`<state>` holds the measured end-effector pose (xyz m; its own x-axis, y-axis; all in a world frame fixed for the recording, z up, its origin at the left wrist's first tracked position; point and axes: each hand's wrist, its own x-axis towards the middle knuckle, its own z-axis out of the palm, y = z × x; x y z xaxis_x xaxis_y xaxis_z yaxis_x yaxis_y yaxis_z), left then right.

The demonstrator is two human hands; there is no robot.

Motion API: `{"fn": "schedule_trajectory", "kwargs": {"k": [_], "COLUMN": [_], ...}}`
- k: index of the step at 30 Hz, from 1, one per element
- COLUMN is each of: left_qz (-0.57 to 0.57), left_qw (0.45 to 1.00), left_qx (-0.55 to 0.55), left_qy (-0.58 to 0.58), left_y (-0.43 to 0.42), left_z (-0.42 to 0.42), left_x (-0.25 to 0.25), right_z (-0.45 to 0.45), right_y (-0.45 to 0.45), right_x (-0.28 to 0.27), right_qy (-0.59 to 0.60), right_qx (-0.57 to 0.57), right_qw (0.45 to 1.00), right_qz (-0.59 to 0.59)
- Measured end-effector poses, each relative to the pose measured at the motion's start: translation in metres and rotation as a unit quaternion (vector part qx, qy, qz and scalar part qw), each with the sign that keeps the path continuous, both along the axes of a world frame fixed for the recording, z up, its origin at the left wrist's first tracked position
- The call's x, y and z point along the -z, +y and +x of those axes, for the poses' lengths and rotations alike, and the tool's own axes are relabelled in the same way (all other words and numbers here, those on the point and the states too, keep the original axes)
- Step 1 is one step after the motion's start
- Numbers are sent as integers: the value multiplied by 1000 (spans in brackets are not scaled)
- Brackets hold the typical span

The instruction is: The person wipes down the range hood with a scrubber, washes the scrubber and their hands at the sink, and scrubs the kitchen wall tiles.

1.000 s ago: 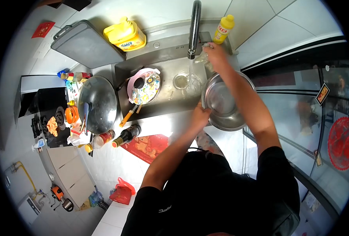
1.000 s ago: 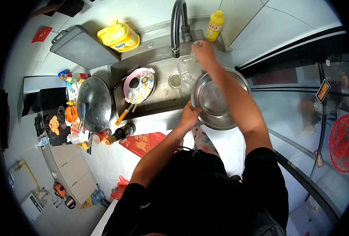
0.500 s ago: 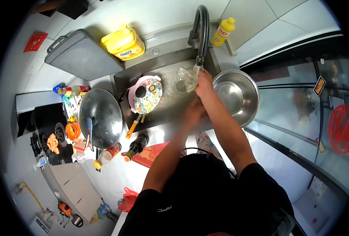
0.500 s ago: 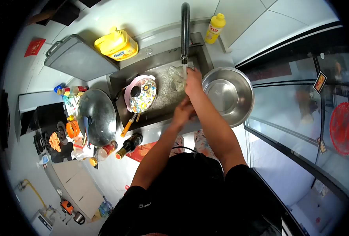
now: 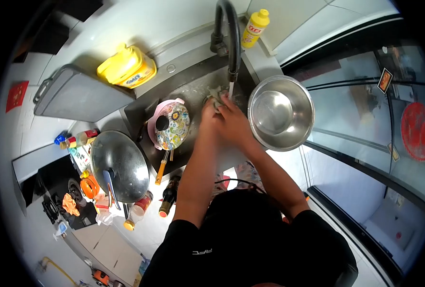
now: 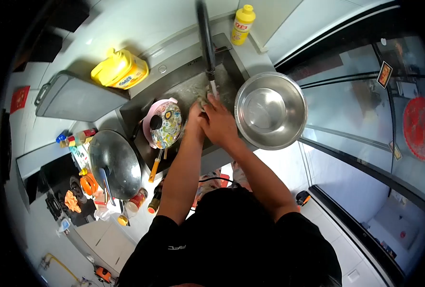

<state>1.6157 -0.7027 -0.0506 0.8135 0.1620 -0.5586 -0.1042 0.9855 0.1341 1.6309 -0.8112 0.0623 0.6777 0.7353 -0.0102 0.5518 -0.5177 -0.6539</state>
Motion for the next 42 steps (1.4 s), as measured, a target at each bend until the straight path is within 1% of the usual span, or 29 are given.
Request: {"fn": "schedule_trajectory", "kwargs": {"k": [1,2,4,5,6,8,10,11,12,13,14,16,18,20,21,22,24,26,28,30,32,33,34,36,37,38,40,41,42], "left_qz": [-11,-11,-62,-98,-100,-73,-67,-58,-48,-55,-60,-28,-12,27,45,64,72,108,121,104,100,98,99,59,91,91,77,81,82], "left_qw": [1000,1000,998,995,994,997,997,997,994,995,994,995,998,995,994,992,992,984,983,988,990,991,991,996,993,993,996,995,995], "left_qx": [0,7,-15,30,42,-4,35,56,76,84,94,81,58,90,94,92,96,36,46,51,43,35,36,43,31,33,29,10,8], "left_qy": [-16,-15,24,8,10,21,10,-22,-54,-24,6,-40,29,-22,16,52,28,138,131,102,92,80,84,47,61,69,40,57,60], "left_y": [5,8,7,16,15,7,12,12,13,13,14,22,23,26,27,27,23,8,5,0,-16,-21,-20,-14,-15,-13,-7,-14,-13], "left_z": [-1,4,13,15,15,13,19,15,12,13,14,7,10,14,16,18,24,32,31,32,42,45,43,39,39,33,33,41,39], "left_x": [34,34,37,40,31,-1,18,22,22,16,11,35,26,30,28,25,15,-11,-15,-16,-34,-39,-35,-25,-23,-21,-13,-23,-21], "right_z": [5,11,26,39,53,82,101,109,111,114,116,114,113,112,113,115,113,111,112,114,129,129,131,137,138,139,145,153,160], "right_y": [-10,-21,-48,-66,-86,-129,-176,-204,-223,-235,-246,-267,-271,-266,-267,-274,-296,-338,-382,-418,-433,-456,-458,-461,-458,-456,-444,-437,-429], "right_x": [-16,-31,-53,-54,-56,-63,-59,-43,-30,-27,-23,20,36,27,22,25,23,41,45,60,41,72,89,117,133,158,205,231,255], "right_qy": [-4,-3,34,-9,-53,-167,-225,-215,-175,-2,172,275,248,249,267,264,252,293,340,279,290,303,305,260,238,229,210,209,212], "right_qx": [-9,-2,34,68,105,231,323,331,357,376,384,365,386,407,423,422,431,468,532,580,662,676,678,698,699,712,719,719,720], "right_qw": [999,999,992,988,981,954,919,916,913,923,905,890,886,877,865,866,866,834,773,746,671,650,648,642,650,642,647,651,654], "right_qz": [37,37,115,135,152,88,-8,-71,-88,-80,-64,13,-67,-59,-38,-47,-2,19,60,170,167,170,167,184,180,168,143,120,95]}}
